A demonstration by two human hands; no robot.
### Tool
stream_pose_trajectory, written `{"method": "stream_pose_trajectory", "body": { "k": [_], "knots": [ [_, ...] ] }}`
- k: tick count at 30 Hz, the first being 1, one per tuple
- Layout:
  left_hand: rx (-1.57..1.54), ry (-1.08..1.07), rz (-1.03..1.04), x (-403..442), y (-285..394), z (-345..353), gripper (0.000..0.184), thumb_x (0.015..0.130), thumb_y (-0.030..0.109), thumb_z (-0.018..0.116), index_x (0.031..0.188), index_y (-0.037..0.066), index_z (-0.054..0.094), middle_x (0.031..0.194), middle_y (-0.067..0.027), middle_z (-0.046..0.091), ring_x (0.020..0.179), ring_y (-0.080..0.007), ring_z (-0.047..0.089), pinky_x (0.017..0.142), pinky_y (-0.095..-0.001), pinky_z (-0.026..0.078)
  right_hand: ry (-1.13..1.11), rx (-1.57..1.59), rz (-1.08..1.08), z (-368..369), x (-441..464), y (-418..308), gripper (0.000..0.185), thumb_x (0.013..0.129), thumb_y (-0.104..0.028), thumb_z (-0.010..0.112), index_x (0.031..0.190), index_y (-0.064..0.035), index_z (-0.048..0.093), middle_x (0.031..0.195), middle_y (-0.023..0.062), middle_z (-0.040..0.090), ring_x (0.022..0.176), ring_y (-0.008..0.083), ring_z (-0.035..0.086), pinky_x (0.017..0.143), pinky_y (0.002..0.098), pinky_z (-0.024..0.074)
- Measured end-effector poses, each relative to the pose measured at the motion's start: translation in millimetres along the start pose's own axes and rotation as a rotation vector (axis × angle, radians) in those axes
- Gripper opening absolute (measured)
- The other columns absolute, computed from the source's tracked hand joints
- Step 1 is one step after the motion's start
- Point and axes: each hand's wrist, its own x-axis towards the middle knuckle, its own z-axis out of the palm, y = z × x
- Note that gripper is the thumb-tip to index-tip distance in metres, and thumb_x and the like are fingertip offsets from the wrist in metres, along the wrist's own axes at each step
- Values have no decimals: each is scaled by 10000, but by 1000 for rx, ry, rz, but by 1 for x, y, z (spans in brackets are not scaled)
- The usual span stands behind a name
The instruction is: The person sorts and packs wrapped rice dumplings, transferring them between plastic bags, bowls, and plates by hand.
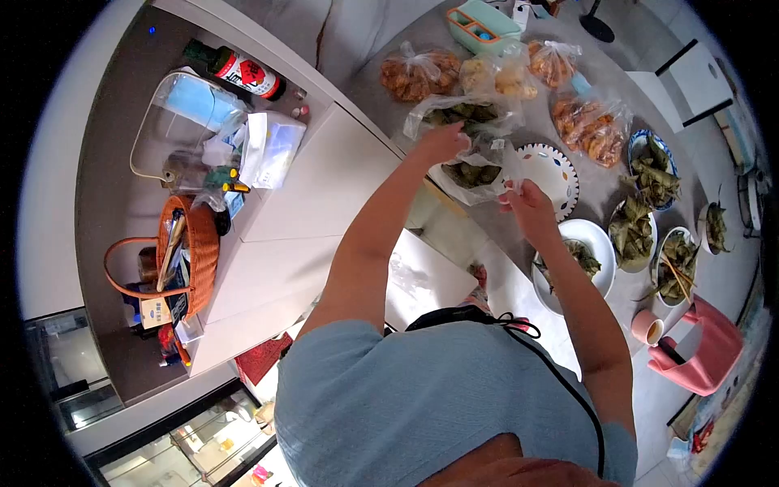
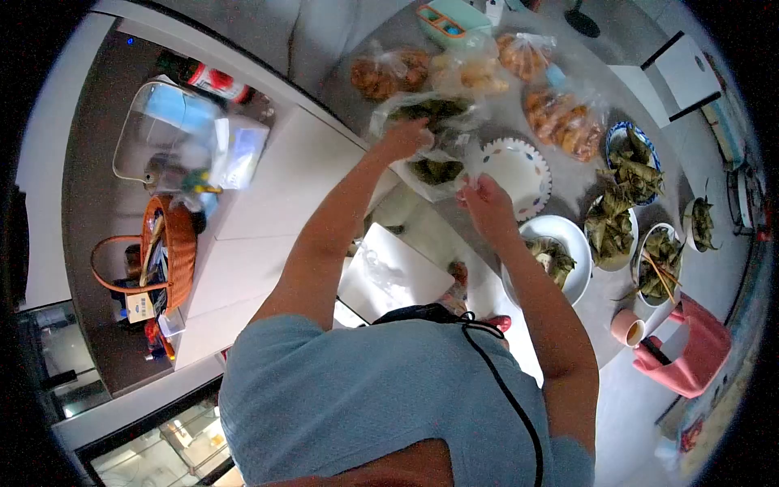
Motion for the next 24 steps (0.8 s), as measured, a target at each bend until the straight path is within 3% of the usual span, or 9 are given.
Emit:
{"method": "stream_pose_trajectory", "body": {
  "k": [6,9,14,17,19,20,22,23,24],
  "knots": [
    [203,-171,69,-13,-4,11,499,888,405,502,1289,109,520,1159,-123,623,1092,-297,564,944,-432,409,0,-64,-47,-29,-33,-24,287,937,-68,505,1219,-12,495,1059,111,603,950,166,593,816,316,501],
    [218,-13,344,-1,-45,40,456,888,390,507,1248,115,561,1088,-120,651,1067,-303,573,949,-445,406,41,-143,-105,-49,-56,-32,256,935,-54,501,1189,-31,520,1056,91,615,921,156,594,813,284,481],
    [-511,83,-28,-43,-17,-29,569,791,122,619,1326,81,431,1340,-150,478,1255,-290,436,1038,-389,332,178,-215,-277,-63,-102,-70,262,935,-34,484,1193,-16,522,1101,107,614,953,174,591,862,299,459],
    [-785,213,0,-68,-41,-27,627,732,43,627,1313,56,390,1420,-149,370,1318,-277,353,1043,-366,328,353,-392,-568,-60,-136,-109,270,951,-110,458,1182,2,540,1128,140,607,985,201,586,893,324,450],
    [-796,466,52,-106,-38,-20,531,717,38,609,1224,33,453,1334,-152,457,1262,-270,419,1021,-353,358,527,-550,-758,-66,-165,-134,306,926,-144,469,1173,19,547,1164,167,594,994,236,590,906,333,448],
    [-753,598,5,-128,-28,-20,504,733,-4,571,1220,57,460,1324,-116,470,1251,-246,426,1023,-354,354,806,-743,-758,-71,-185,-149,317,888,-173,500,1127,21,577,1113,170,612,949,246,600,886,346,464],
    [-634,756,-97,-176,-12,-9,480,751,-40,535,1210,84,471,1279,-83,508,1175,-212,480,985,-349,387,1511,-952,-875,-6,-213,-199,205,864,-83,461,811,20,629,804,142,641,716,240,623,662,340,489],
    [-564,780,-157,-200,-3,1,470,754,-34,537,1204,87,475,1244,-86,533,1110,-202,528,944,-343,423,1880,-955,-842,26,-228,-223,298,851,-38,441,653,20,656,650,129,655,599,237,634,549,338,502],
    [-654,769,-247,-222,8,11,423,743,-5,555,1158,61,501,1149,-104,567,1058,-230,554,903,-354,441,1790,-739,-1211,33,-237,-237,296,852,-48,443,652,16,652,647,125,651,595,234,628,547,335,496]
  ]
}}
